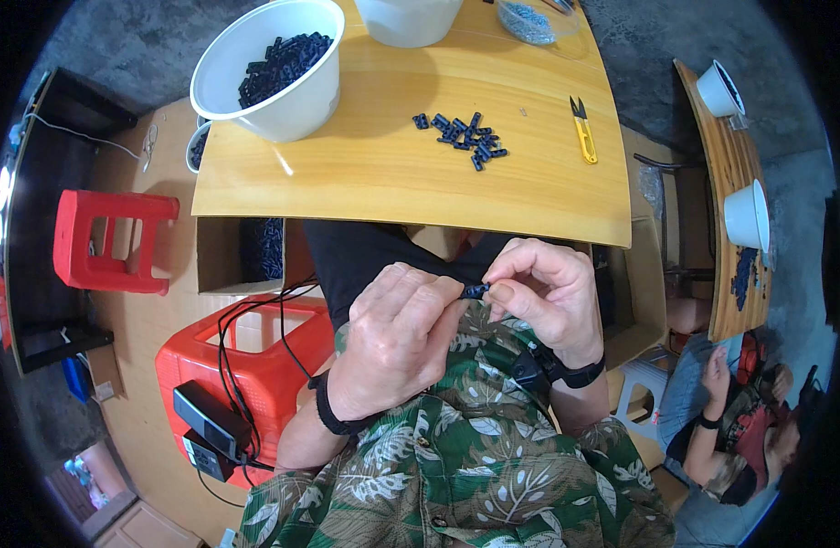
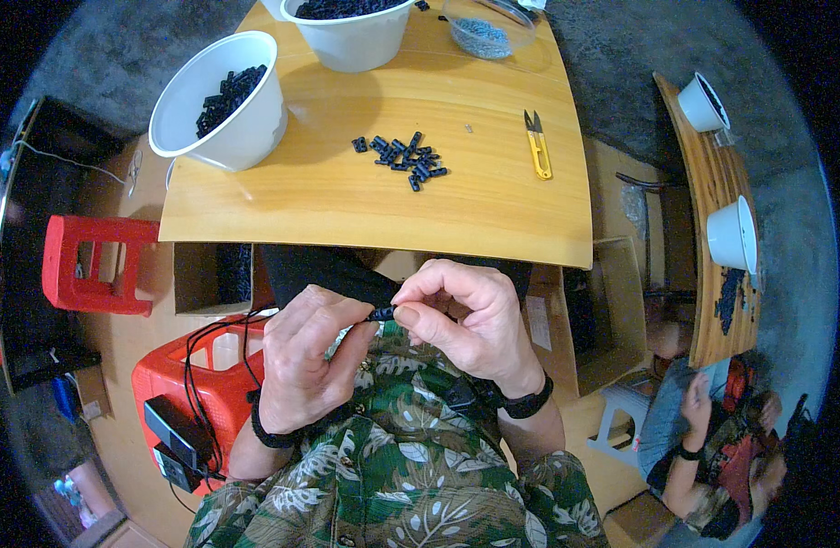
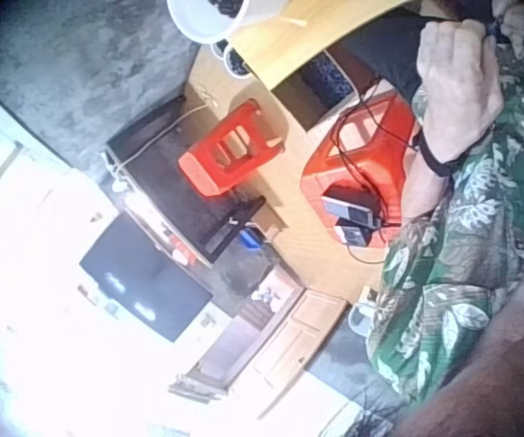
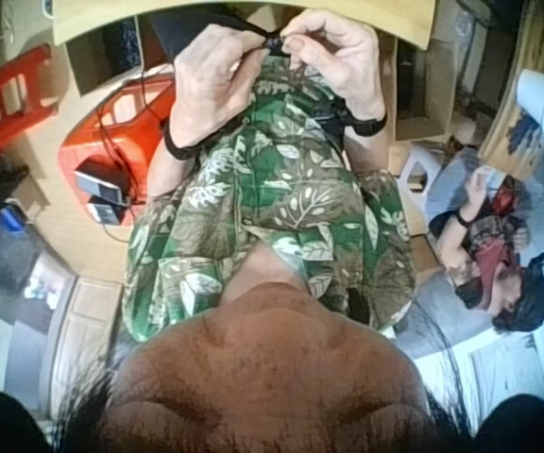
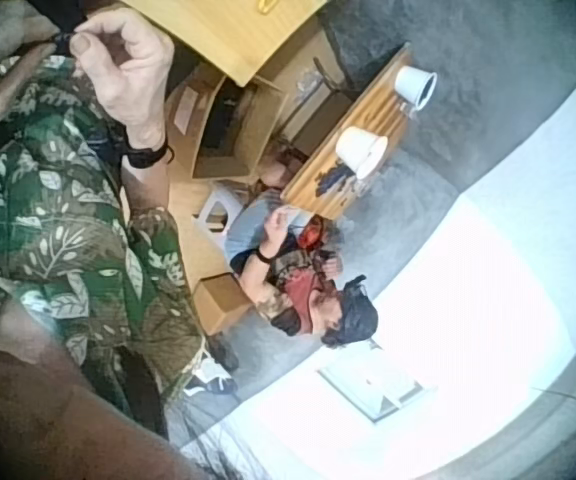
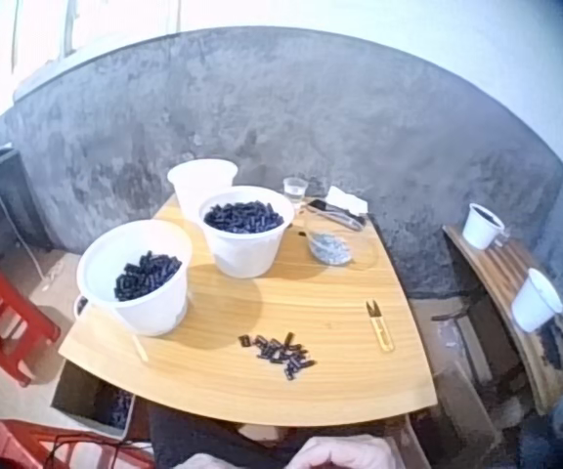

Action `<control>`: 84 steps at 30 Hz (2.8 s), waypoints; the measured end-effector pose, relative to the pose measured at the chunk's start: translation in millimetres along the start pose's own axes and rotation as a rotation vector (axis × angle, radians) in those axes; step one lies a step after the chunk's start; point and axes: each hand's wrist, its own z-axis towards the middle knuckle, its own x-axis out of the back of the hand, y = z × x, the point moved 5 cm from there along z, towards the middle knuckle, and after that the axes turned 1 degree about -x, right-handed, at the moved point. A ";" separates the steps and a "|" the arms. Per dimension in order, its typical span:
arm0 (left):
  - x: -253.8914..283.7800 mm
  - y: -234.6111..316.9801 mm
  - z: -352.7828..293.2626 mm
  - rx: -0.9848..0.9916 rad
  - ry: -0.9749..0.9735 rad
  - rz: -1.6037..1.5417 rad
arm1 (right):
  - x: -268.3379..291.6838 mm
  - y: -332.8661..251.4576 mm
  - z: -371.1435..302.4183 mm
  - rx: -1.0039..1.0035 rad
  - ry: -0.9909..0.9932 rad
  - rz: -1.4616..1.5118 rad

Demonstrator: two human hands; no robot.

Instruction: The person is manually inserting small metal or plastic pins into black plastic tubes and organizing them.

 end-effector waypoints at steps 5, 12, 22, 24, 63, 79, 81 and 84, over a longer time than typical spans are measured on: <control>-2.5 1.1 0.8 0.000 0.037 0.043 | -1.4 -4.7 2.8 -0.068 -0.024 -0.039; -5.3 -1.6 3.3 -0.001 0.055 0.072 | -3.7 -1.5 10.1 -0.157 -0.032 0.001; -10.2 -22.9 -2.0 0.199 0.108 -0.214 | -1.6 23.0 13.8 -0.221 -0.057 0.392; -9.8 -22.0 0.7 0.188 0.104 -0.209 | -0.7 22.3 15.1 -0.200 -0.019 0.351; -21.3 -41.5 19.4 0.069 0.132 -0.127 | 17.3 33.7 33.6 -0.221 -0.048 0.263; -13.0 -20.9 14.5 -0.153 -0.025 -0.035 | -23.9 50.5 19.2 -0.451 -0.387 0.818; -12.6 -19.0 13.6 -0.169 -0.033 -0.029 | -27.5 47.8 18.7 -0.460 -0.384 0.837; -11.2 -17.7 12.8 -0.152 -0.024 -0.016 | -31.2 48.0 17.1 -0.476 -0.363 0.896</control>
